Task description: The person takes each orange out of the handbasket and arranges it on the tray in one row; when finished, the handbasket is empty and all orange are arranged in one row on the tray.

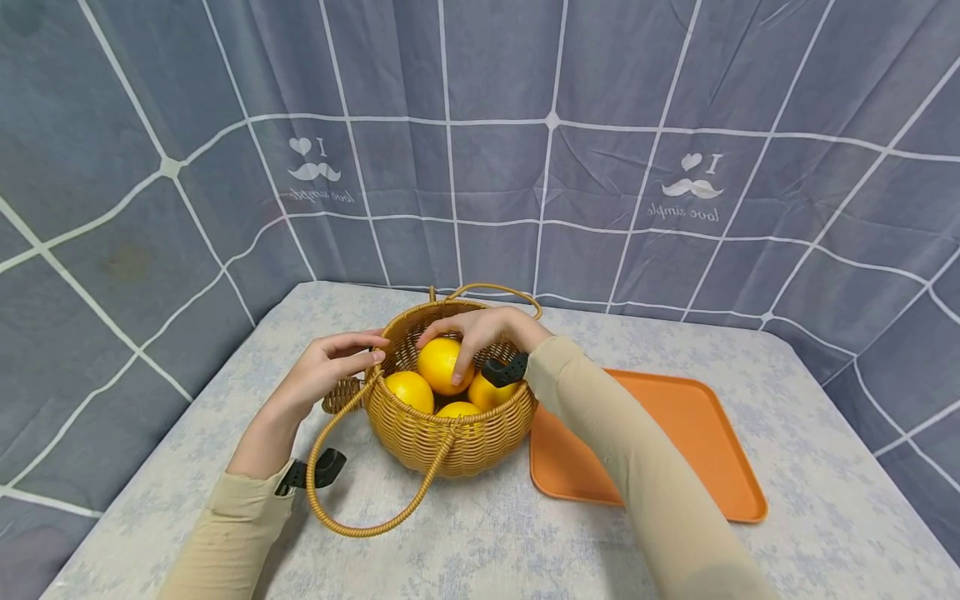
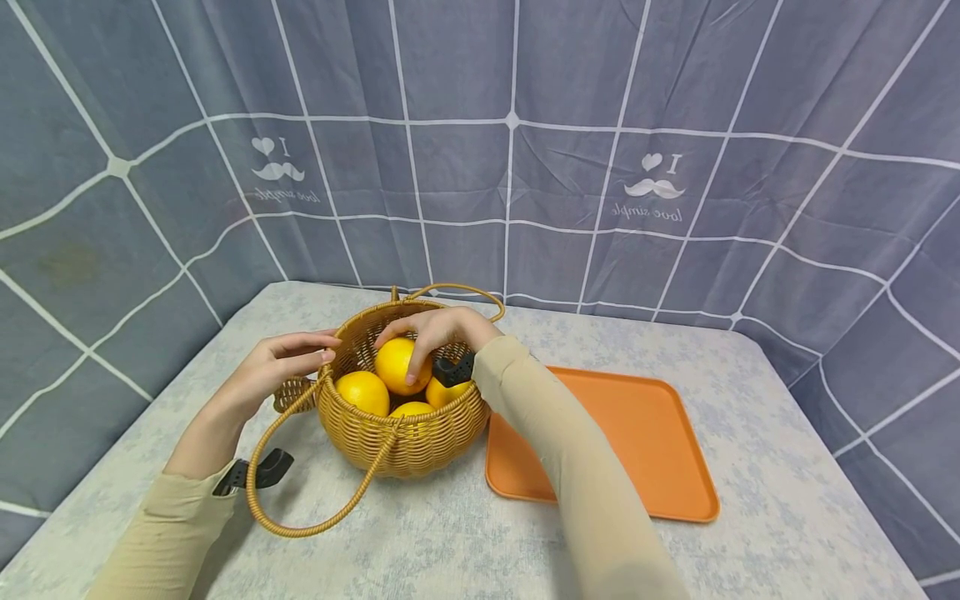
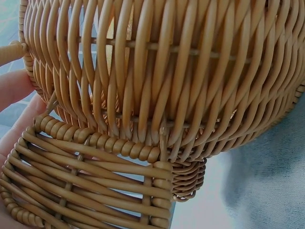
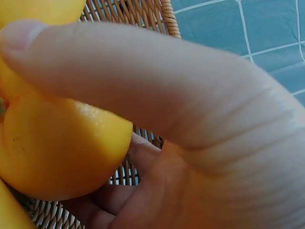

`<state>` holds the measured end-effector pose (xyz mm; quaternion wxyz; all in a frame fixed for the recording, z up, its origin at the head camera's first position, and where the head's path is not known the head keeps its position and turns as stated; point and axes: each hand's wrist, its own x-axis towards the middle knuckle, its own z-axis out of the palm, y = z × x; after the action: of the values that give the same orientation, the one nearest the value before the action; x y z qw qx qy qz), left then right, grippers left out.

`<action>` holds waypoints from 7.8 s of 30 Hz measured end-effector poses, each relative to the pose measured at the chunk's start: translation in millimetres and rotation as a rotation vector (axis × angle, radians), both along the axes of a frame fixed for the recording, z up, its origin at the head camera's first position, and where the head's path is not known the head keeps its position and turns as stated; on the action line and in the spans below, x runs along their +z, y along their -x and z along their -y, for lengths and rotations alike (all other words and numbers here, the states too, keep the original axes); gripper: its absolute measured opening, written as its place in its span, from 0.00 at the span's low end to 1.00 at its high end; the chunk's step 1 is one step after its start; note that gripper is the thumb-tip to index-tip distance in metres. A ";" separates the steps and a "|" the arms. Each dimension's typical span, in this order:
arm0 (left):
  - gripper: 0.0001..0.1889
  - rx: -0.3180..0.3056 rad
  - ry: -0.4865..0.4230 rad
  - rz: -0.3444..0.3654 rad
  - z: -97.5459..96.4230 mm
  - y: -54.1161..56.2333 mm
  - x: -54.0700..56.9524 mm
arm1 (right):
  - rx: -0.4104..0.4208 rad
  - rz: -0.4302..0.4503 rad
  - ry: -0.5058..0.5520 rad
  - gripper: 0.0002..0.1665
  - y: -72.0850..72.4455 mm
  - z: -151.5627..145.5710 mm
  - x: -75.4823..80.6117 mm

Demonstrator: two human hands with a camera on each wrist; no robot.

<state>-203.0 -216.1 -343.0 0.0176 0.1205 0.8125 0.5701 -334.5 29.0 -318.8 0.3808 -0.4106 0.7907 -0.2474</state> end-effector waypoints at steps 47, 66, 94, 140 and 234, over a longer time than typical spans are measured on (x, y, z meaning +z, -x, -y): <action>0.21 -0.003 -0.003 -0.005 1.9 -0.2 -1.0 | -0.062 0.106 0.623 0.49 -9.0 -46.6 39.9; 0.21 -0.005 -0.006 0.000 2.5 3.1 -0.9 | -0.282 0.004 0.846 0.43 -42.8 -156.2 12.1; 0.22 -0.005 -0.001 0.007 3.2 2.0 -2.4 | -0.479 -0.030 0.615 0.43 -70.2 -190.8 -97.5; 0.24 -0.007 0.001 0.012 2.7 2.2 -1.1 | -0.413 0.024 0.515 0.51 -74.7 -187.9 -91.8; 0.22 -0.007 -0.012 0.009 3.0 4.6 -1.2 | -0.077 0.120 0.226 0.28 1.5 6.9 -0.6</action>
<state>-207.6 -219.2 -344.3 0.0226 0.1210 0.8087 0.5752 -336.1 22.1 -319.4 0.3687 -0.4049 0.7487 -0.3734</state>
